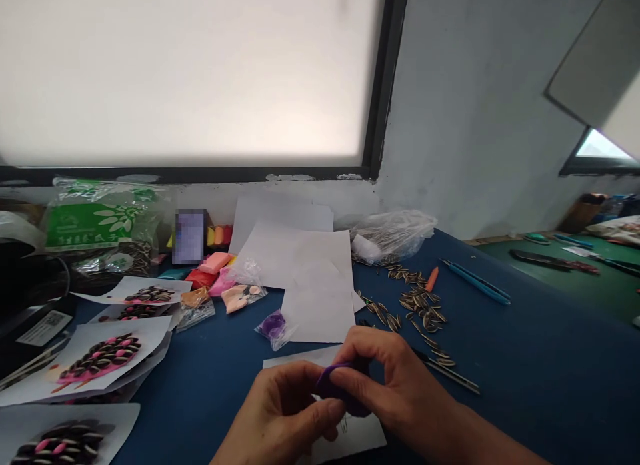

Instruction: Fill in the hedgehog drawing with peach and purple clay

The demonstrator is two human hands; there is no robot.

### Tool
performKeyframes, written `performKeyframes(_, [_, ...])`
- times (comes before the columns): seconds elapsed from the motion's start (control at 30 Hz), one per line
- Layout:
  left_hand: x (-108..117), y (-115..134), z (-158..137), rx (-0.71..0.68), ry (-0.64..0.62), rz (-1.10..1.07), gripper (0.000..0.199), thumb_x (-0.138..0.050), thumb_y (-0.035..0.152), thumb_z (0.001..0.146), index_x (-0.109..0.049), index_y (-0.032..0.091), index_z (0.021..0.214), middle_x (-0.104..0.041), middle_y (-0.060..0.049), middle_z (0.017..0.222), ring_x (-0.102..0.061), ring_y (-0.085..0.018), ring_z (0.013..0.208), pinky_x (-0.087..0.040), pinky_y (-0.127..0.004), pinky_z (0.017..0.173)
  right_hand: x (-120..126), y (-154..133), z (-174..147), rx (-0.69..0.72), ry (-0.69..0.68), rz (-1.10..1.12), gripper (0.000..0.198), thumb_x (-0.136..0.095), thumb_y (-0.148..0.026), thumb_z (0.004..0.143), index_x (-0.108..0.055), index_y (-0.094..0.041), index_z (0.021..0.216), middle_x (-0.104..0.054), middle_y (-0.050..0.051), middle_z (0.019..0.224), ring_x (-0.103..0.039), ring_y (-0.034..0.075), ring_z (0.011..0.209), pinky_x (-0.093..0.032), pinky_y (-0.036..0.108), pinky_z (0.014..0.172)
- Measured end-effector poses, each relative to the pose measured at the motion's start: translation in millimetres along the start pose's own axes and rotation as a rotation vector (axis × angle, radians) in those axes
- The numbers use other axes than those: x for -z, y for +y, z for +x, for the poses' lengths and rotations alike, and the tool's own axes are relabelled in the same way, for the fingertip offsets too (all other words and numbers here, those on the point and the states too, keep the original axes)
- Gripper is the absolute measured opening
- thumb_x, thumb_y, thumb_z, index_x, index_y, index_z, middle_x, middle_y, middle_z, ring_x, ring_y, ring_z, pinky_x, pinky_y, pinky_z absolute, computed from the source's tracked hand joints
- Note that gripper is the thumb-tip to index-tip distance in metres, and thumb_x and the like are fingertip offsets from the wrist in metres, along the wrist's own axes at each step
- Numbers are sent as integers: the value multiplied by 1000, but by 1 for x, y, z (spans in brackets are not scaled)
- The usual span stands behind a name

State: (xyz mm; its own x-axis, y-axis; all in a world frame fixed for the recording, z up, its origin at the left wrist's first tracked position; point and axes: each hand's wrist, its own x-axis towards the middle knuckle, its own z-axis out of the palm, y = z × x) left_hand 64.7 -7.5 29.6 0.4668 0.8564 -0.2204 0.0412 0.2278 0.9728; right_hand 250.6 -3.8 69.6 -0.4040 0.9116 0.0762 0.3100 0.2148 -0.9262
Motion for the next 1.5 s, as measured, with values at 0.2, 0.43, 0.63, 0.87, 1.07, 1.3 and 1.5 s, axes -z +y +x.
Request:
performKeyframes(0.2, [5,-4,2,-12,18,11,45,-75,60,75,-75,15,77,-71,-4,63,-57,-14,55,-40,-22,52,-2,5,0,-70,-25,168,25,-66,-39,89,-68,-15,83,-62,1,70,-59,13,60,-48,24,56])
performKeyframes(0.43, [4,6,2,-75,-76,-101,34,-78,48,78,-78,17,92,-77,-6,83,-69,-23,84,-50,-32,82,1,8,2,-69,-35,167,25,-66,-37,90,-69,-15,80,-64,2,69,-58,13,62,-46,24,58])
performKeyframes(0.63, [4,24,5,-93,161,-9,38,-81,55,68,-76,17,72,-72,-3,68,-60,-17,66,-44,-25,62,7,4,4,-60,0,291,26,-70,-39,88,-66,-16,99,-69,3,83,-65,17,76,-51,26,67])
performKeyframes(0.87, [2,30,12,-135,101,-30,36,-78,52,75,-78,17,81,-72,-3,68,-62,-17,67,-45,-26,65,4,3,6,-59,-34,429,23,-78,-34,81,-66,-15,76,-69,1,70,-64,14,69,-51,25,67])
performKeyframes(1.07, [7,15,19,-101,125,-96,39,-76,55,77,-75,16,73,-70,-2,67,-57,-13,64,-42,-22,59,5,8,7,-54,60,238,19,-74,-33,84,-71,-16,92,-71,3,78,-65,17,72,-52,27,66])
performKeyframes(1.3, [6,15,17,-44,106,-128,48,-88,51,58,-78,15,87,-72,-4,68,-59,-14,60,-43,-23,56,2,13,7,-44,-10,265,17,-69,-31,88,-70,-16,80,-68,2,71,-65,16,68,-51,26,64])
performKeyframes(1.5, [4,16,16,-2,107,-54,46,-82,57,58,-75,14,70,-70,-4,62,-57,-14,56,-41,-23,52,1,12,5,182,96,-36,19,-60,-19,92,-73,-25,106,-66,4,106,-64,17,88,-53,29,75])
